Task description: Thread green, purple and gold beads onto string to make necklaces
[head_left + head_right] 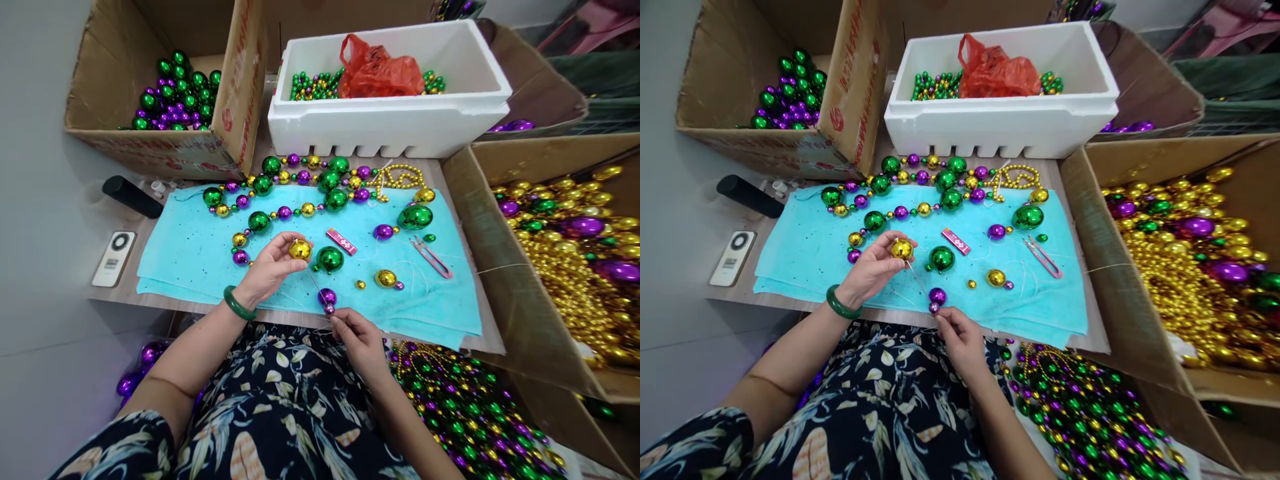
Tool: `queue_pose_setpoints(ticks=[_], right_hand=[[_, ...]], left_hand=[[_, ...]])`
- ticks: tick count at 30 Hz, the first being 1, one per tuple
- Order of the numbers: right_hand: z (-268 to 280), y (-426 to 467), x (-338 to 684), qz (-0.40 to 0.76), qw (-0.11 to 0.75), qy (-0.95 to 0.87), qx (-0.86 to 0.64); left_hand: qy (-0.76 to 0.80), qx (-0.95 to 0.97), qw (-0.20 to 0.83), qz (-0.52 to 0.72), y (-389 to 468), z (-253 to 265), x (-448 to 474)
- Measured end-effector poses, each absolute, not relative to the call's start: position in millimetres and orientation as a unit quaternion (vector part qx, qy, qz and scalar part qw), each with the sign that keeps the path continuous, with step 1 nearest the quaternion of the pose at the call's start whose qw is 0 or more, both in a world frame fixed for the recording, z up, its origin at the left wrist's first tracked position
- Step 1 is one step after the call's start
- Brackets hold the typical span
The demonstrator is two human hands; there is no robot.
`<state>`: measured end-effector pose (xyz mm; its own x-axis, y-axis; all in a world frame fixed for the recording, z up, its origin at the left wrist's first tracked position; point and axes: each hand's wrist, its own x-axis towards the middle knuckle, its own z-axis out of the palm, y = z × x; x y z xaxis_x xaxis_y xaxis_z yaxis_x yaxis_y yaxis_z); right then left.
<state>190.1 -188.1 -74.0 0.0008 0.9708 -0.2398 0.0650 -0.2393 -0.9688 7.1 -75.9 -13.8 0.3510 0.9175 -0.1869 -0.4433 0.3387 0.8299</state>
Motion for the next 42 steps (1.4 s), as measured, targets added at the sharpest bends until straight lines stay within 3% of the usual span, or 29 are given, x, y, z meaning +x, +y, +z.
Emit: queue_pose_setpoints(ticks=[8,15,18,20,26,31,35,39,42], right_hand=[[-71,-189,190,0.589,0.43,-0.415,-0.544],[-75,-187,190,0.549,0.436,-0.441,-0.561],[-76,-187,189,0.537,0.449,-0.445,-0.558],[-77,-188,189,0.525,0.462,-0.443,-0.561],[-78,-192,187,0.508,0.464,-0.463,-0.559],[-79,-196,189,0.5,0.46,-0.469,-0.564],[-81,-198,195,0.492,0.467,-0.453,-0.579],[-82,-200,200,0.492,0.459,-0.451,-0.586],[-82,-200,200,0.493,0.454,-0.454,-0.588]], left_hand=[[0.312,0.29,0.796,0.431,-77,-13,4],[0.328,0.357,0.746,0.457,-83,-17,8],[0.338,0.463,0.73,0.373,-86,-20,7],[0.366,0.578,0.672,0.283,-86,-24,7],[0.519,0.786,0.295,0.162,-79,-43,26],[0.54,0.808,0.221,0.083,-76,-59,43],[0.564,0.738,0.32,0.186,-72,-62,38],[0.526,0.448,0.63,0.355,-63,-47,24],[0.435,0.261,0.765,0.396,-59,-33,14]])
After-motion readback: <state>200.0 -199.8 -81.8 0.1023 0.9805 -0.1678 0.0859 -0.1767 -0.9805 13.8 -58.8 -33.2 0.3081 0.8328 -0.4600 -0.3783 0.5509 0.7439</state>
